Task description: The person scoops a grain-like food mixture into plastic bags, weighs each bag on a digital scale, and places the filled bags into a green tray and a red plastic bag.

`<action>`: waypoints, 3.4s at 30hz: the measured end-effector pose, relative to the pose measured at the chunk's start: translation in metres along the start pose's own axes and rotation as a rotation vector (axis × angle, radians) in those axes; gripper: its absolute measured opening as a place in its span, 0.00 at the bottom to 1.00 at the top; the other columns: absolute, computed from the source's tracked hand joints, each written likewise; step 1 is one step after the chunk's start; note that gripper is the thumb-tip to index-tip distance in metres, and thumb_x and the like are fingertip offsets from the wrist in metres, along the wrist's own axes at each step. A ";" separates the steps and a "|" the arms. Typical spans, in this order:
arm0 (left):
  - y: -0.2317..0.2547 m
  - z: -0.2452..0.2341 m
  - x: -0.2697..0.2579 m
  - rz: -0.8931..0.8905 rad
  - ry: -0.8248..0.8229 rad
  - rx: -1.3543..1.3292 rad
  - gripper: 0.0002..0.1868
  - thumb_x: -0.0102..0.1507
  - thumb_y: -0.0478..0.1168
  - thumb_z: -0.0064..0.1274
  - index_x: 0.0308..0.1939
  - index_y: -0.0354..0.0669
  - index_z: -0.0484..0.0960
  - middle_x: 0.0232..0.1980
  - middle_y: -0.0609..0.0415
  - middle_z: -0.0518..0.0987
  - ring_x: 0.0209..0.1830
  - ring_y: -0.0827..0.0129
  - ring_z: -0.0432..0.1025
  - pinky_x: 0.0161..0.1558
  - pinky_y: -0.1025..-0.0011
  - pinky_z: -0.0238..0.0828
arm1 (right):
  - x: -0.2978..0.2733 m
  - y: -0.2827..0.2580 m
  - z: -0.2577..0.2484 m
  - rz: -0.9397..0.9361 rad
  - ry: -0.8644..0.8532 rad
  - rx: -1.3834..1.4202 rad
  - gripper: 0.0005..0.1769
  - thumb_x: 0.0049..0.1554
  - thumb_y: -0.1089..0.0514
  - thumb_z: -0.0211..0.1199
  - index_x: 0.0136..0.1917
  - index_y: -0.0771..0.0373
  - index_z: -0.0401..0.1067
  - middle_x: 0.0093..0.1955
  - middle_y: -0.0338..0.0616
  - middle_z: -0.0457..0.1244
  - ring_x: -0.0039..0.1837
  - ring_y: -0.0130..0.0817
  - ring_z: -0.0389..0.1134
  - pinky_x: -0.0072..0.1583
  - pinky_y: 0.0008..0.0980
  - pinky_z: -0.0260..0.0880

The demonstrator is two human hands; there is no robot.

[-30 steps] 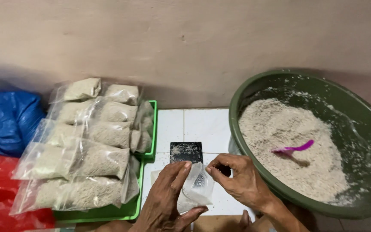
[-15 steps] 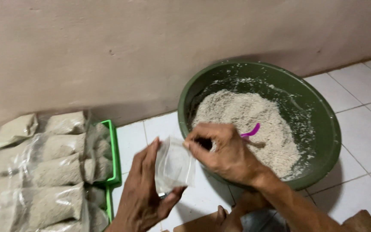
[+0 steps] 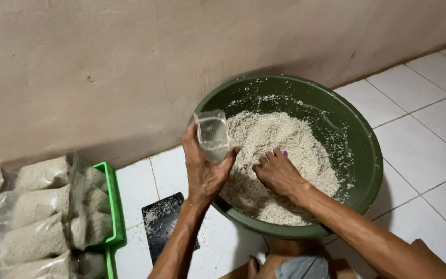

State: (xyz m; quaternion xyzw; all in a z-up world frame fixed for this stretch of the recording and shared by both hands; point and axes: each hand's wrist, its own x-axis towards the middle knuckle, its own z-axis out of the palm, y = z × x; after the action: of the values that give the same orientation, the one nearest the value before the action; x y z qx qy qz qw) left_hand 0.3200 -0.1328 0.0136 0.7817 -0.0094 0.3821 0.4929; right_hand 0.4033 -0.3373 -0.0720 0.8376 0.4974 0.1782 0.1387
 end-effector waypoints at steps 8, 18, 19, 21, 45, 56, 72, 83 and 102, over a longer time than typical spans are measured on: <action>-0.037 0.017 -0.023 -0.047 -0.057 0.092 0.53 0.54 0.54 0.67 0.70 0.33 0.52 0.61 0.34 0.64 0.63 0.38 0.62 0.65 0.41 0.58 | -0.025 0.046 0.038 0.033 -0.225 -0.080 0.11 0.48 0.54 0.65 0.47 0.53 0.76 0.45 0.45 0.67 0.49 0.43 0.66 0.53 0.46 0.60; -0.043 0.018 -0.023 -0.029 -0.097 0.117 0.50 0.53 0.53 0.67 0.69 0.35 0.56 0.59 0.38 0.65 0.62 0.40 0.64 0.66 0.46 0.59 | -0.025 0.080 0.067 0.158 -0.396 0.082 0.16 0.55 0.42 0.52 0.46 0.52 0.73 0.44 0.46 0.68 0.47 0.44 0.71 0.53 0.45 0.61; -0.041 0.018 -0.022 -0.035 -0.100 0.118 0.50 0.53 0.53 0.67 0.69 0.35 0.56 0.59 0.38 0.65 0.62 0.40 0.64 0.66 0.46 0.59 | -0.026 0.080 0.069 0.155 -0.400 0.086 0.16 0.55 0.42 0.52 0.46 0.52 0.73 0.44 0.46 0.68 0.47 0.44 0.71 0.53 0.45 0.61; -0.037 0.017 -0.021 -0.017 -0.099 0.131 0.50 0.53 0.53 0.67 0.69 0.34 0.56 0.59 0.39 0.65 0.63 0.41 0.64 0.66 0.47 0.59 | -0.029 0.080 0.072 0.192 -0.489 0.267 0.23 0.57 0.37 0.49 0.48 0.56 0.73 0.47 0.51 0.69 0.49 0.50 0.72 0.55 0.48 0.64; -0.046 0.018 -0.026 0.032 -0.086 0.144 0.46 0.54 0.52 0.65 0.67 0.33 0.58 0.56 0.38 0.65 0.59 0.40 0.65 0.64 0.48 0.60 | -0.119 0.100 0.032 0.250 -0.782 0.289 0.22 0.53 0.33 0.53 0.49 0.45 0.74 0.47 0.43 0.70 0.54 0.45 0.72 0.55 0.44 0.72; -0.047 0.019 -0.025 0.028 -0.101 0.181 0.47 0.55 0.54 0.64 0.67 0.32 0.58 0.56 0.38 0.65 0.60 0.42 0.64 0.66 0.50 0.59 | -0.120 0.083 0.091 0.243 -0.802 0.542 0.23 0.53 0.30 0.53 0.49 0.46 0.72 0.47 0.45 0.69 0.55 0.47 0.71 0.56 0.46 0.71; -0.014 0.032 -0.023 0.150 -0.623 0.471 0.55 0.54 0.55 0.61 0.74 0.33 0.48 0.68 0.37 0.57 0.68 0.45 0.54 0.71 0.48 0.39 | -0.043 0.140 -0.086 0.714 -0.744 0.770 0.23 0.60 0.42 0.57 0.47 0.62 0.82 0.48 0.53 0.74 0.41 0.43 0.73 0.50 0.39 0.70; -0.023 0.036 -0.021 0.146 -0.702 0.513 0.59 0.54 0.60 0.60 0.74 0.30 0.45 0.68 0.35 0.58 0.67 0.46 0.55 0.69 0.46 0.43 | 0.011 0.150 -0.148 0.530 -0.626 0.615 0.24 0.58 0.40 0.55 0.47 0.59 0.82 0.30 0.42 0.67 0.24 0.26 0.53 0.32 0.26 0.56; -0.034 0.022 -0.021 -0.090 -0.412 0.172 0.51 0.51 0.55 0.62 0.69 0.32 0.55 0.56 0.37 0.66 0.58 0.40 0.65 0.61 0.47 0.62 | 0.046 0.056 -0.163 0.115 -0.131 -0.251 0.08 0.61 0.56 0.52 0.45 0.52 0.73 0.39 0.41 0.69 0.33 0.29 0.68 0.39 0.26 0.65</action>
State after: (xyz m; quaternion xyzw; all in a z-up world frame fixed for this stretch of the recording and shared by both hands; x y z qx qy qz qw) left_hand 0.3310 -0.1399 -0.0300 0.8819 -0.0423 0.1916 0.4286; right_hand 0.3962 -0.3138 0.1044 0.8506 0.4124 0.1915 0.2640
